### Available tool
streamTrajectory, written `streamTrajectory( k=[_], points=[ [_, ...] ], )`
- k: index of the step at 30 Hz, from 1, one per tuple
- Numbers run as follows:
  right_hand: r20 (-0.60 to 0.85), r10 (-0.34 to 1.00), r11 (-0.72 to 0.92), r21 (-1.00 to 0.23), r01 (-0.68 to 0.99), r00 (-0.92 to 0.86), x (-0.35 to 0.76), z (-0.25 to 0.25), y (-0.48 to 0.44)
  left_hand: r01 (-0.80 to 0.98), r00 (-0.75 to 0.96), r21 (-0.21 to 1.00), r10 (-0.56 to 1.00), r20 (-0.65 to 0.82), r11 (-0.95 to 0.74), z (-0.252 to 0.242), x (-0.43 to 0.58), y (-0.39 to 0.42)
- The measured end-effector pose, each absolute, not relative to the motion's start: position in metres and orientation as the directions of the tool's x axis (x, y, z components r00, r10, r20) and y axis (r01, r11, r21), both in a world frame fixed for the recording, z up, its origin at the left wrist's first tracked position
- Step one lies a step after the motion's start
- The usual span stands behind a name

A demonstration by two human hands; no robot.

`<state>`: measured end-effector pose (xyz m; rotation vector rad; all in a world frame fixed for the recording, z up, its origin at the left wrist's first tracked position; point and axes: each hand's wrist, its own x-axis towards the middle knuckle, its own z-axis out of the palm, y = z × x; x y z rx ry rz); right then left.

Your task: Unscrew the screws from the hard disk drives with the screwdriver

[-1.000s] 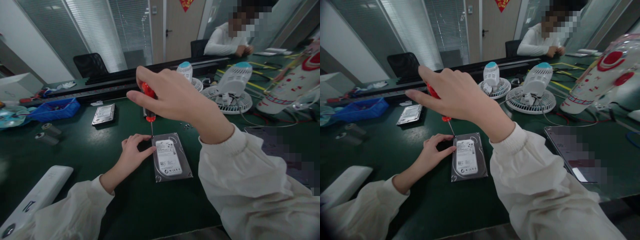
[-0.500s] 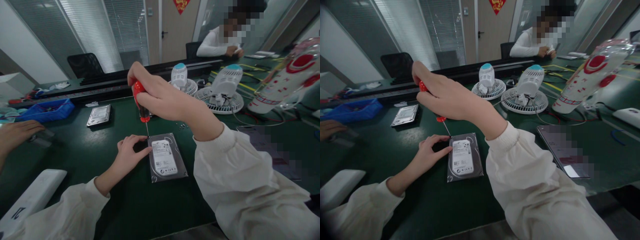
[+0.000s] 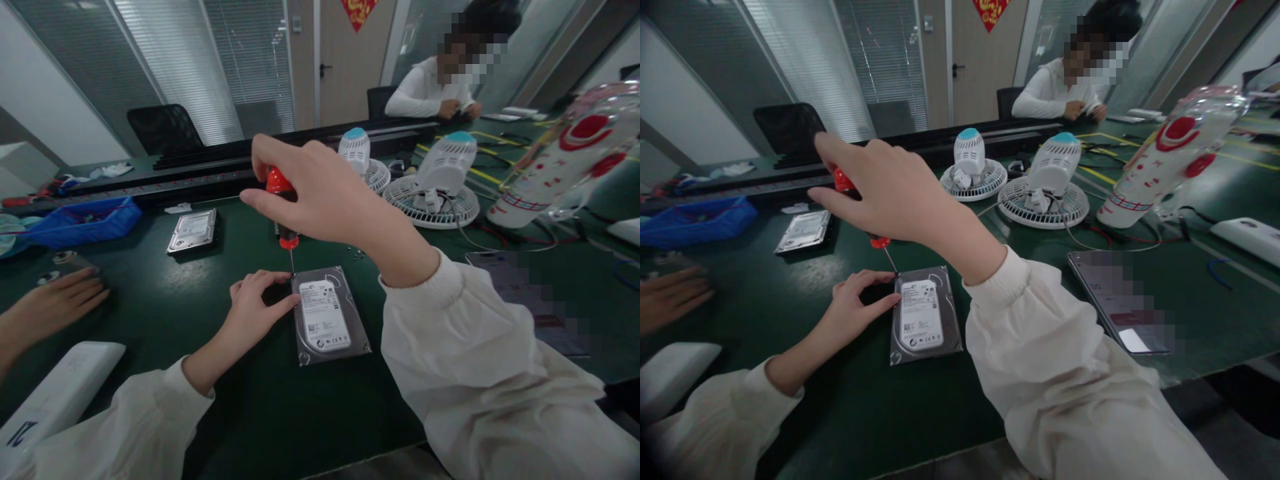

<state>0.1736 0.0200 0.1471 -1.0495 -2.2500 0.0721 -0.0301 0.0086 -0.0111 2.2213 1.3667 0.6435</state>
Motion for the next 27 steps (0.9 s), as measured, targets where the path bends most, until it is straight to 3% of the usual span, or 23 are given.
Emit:
streamTrajectory(
  k=[3, 8, 11, 15, 21, 27],
  points=[
    [0.52, 0.724, 0.651, -0.294, 0.7, -0.453, 0.175, 0.148, 0.017, 0.693, 0.398, 0.593, 0.904, 0.159, -0.41, -0.011, -0.03, 0.009],
    [0.517, 0.672, 0.733, -0.359, 0.578, -0.53, 0.175, 0.15, 0.016, 0.696, 0.397, 0.592, 0.905, 0.155, -0.406, -0.011, -0.031, 0.008],
    [0.533, 0.682, 0.699, -0.274, 0.66, -0.501, 0.172, 0.153, 0.013, 0.7, 0.398, 0.589, 0.905, 0.149, -0.404, -0.011, -0.03, 0.008],
    [0.494, 0.782, 0.494, -0.117, 0.862, -0.381, 0.172, 0.156, 0.007, 0.693, 0.399, 0.599, 0.905, 0.145, -0.401, -0.011, -0.03, 0.008],
    [0.494, 0.725, 0.65, -0.263, 0.713, -0.479, 0.174, 0.154, 0.012, 0.695, 0.397, 0.594, 0.905, 0.151, -0.404, -0.011, -0.031, 0.008],
    [0.518, 0.774, 0.539, -0.241, 0.807, -0.363, 0.174, 0.152, 0.014, 0.7, 0.401, 0.592, 0.906, 0.138, -0.4, -0.01, -0.031, 0.008]
  ],
)
